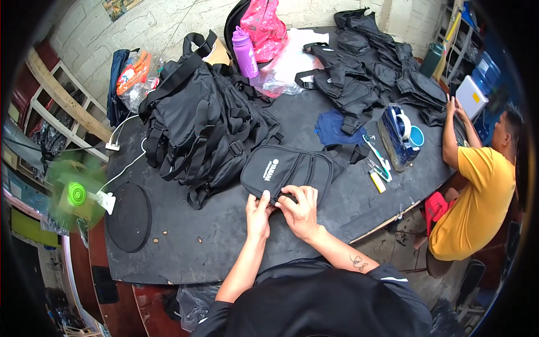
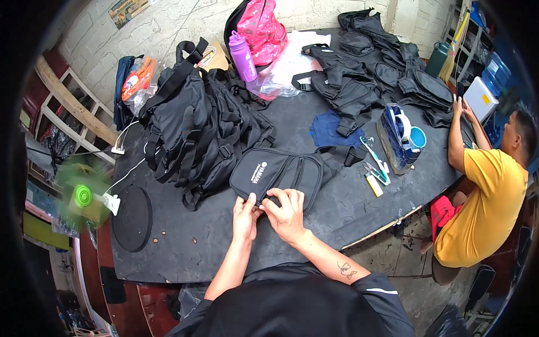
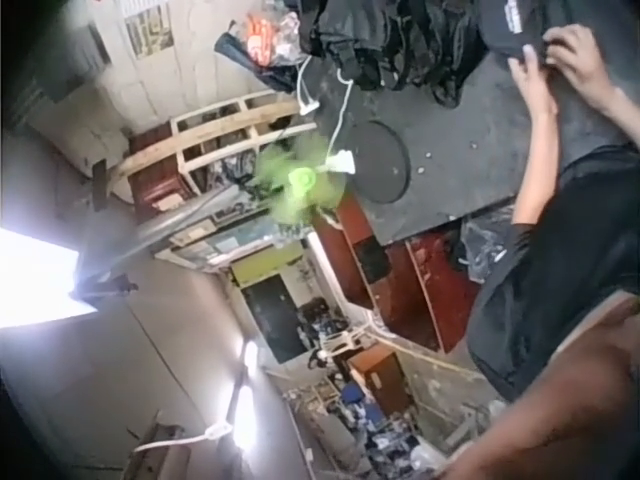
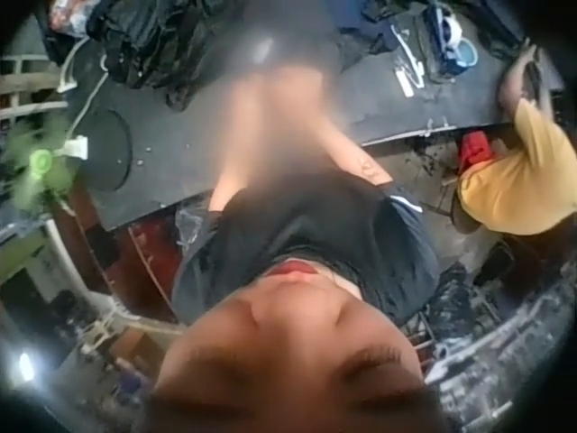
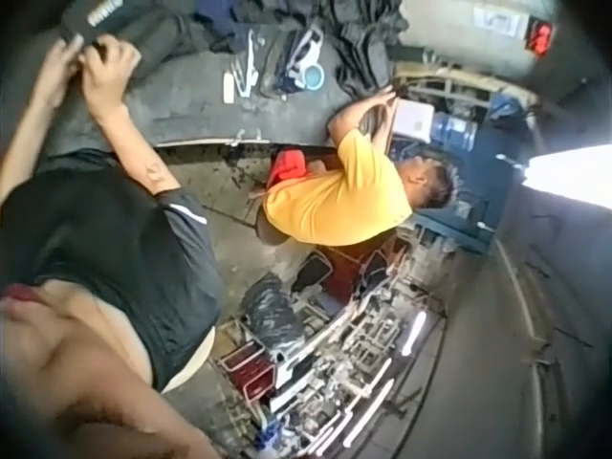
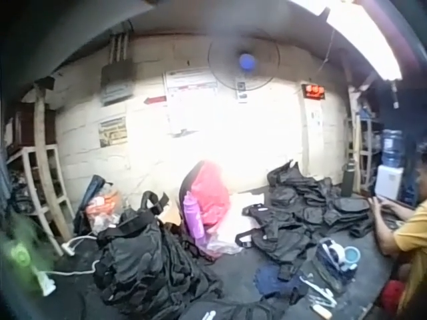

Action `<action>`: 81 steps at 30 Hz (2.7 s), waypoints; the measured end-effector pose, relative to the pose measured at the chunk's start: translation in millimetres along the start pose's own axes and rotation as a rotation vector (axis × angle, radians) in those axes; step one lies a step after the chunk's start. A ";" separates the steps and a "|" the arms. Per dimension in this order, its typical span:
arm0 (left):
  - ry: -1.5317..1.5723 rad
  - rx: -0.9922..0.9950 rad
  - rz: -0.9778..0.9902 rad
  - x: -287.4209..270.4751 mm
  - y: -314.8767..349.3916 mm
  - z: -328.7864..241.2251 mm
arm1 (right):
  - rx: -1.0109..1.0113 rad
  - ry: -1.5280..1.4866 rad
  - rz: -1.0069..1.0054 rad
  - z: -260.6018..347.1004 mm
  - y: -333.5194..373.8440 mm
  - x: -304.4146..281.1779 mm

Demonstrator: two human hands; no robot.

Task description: The recorder is inspecting, cleaning, and finishing small black shoulder bags at a workbench.

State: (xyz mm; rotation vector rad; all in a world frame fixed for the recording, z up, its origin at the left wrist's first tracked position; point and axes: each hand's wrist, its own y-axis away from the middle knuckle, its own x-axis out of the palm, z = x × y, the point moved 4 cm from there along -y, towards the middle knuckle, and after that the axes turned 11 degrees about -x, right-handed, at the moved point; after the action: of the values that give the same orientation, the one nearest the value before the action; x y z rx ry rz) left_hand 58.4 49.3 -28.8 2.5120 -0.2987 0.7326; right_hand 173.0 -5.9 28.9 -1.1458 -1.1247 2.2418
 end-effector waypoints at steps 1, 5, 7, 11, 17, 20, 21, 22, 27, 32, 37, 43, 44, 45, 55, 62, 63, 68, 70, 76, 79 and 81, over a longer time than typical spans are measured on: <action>0.001 0.001 0.004 4.3 -0.8 0.7 | -0.009 0.049 0.023 1.2 -3.3 -3.2; -0.065 0.280 -0.039 21.8 6.8 -18.8 | -0.148 0.046 0.039 0.6 -10.1 -14.9; -0.114 0.329 -0.030 25.4 7.5 -26.4 | -0.178 0.035 0.031 0.9 -13.5 -18.1; -0.177 0.288 -0.148 7.9 -3.2 -25.4 | -0.049 -0.059 0.045 -11.5 -9.1 -2.6; -0.937 0.448 -0.301 0.4 11.5 -25.6 | 0.069 -0.173 0.206 -20.8 -6.7 8.9; -0.954 0.335 -0.311 3.1 7.7 -21.1 | 0.021 -0.254 0.282 -25.8 -9.4 5.1; -0.921 0.327 -0.306 0.8 5.6 -18.7 | 0.008 -0.298 0.325 -28.0 -9.3 4.2; -0.922 0.327 -0.306 2.1 6.3 -19.2 | 0.047 -0.403 0.325 -35.2 -7.2 5.0; -1.078 0.451 -0.299 11.7 14.0 -26.7 | 0.120 -0.410 0.320 -45.7 -22.8 8.2; -0.851 0.364 -0.164 -6.7 6.8 -22.2 | -0.053 -0.138 0.382 -41.0 -43.2 9.6; -0.649 0.351 -0.223 -5.9 12.5 -19.7 | -0.037 -0.193 0.665 -38.1 -54.1 14.0; -1.050 0.581 -0.286 -1.8 19.4 -29.1 | 0.054 -0.162 0.569 -33.7 -32.8 25.9; -1.049 0.579 -0.287 -3.4 18.0 -28.6 | -0.012 -0.098 0.448 -31.9 -28.5 26.0; -0.891 0.464 -0.220 -7.6 11.9 -25.2 | -0.077 -0.035 0.327 -30.7 -25.1 25.2; -0.428 0.096 0.269 -20.2 -6.2 -30.2 | -0.045 0.059 0.217 -33.8 -20.4 30.2; -0.182 0.141 0.091 -11.8 -7.1 -19.2 | -0.127 -0.136 0.338 -4.4 -30.9 17.5; -0.101 0.098 0.046 -11.4 -4.7 -20.5 | -0.132 -0.132 0.339 -5.1 -28.9 20.3; 0.010 -0.106 0.158 -14.7 -21.9 -18.6 | 0.077 -0.400 0.157 -4.0 -26.8 18.5; -0.124 -0.121 0.126 -8.6 -18.6 -21.1 | 0.107 -0.362 0.110 -6.7 -35.2 5.1; -0.172 0.056 0.118 8.4 3.2 -40.2 | 0.482 -0.229 -0.105 -88.1 -54.7 -58.4; -0.044 0.112 0.166 17.3 5.1 -31.8 | 0.481 -0.145 -0.080 -82.9 -54.4 -58.2; 0.143 0.181 0.140 39.9 11.1 -30.0 | 0.308 -0.197 -0.107 -53.9 -55.7 -46.7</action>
State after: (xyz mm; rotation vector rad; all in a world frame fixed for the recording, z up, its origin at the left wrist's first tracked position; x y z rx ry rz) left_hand 74.5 52.8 19.6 2.6095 -0.3761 1.0312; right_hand 242.9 24.5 77.7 -0.7394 -0.8458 2.3778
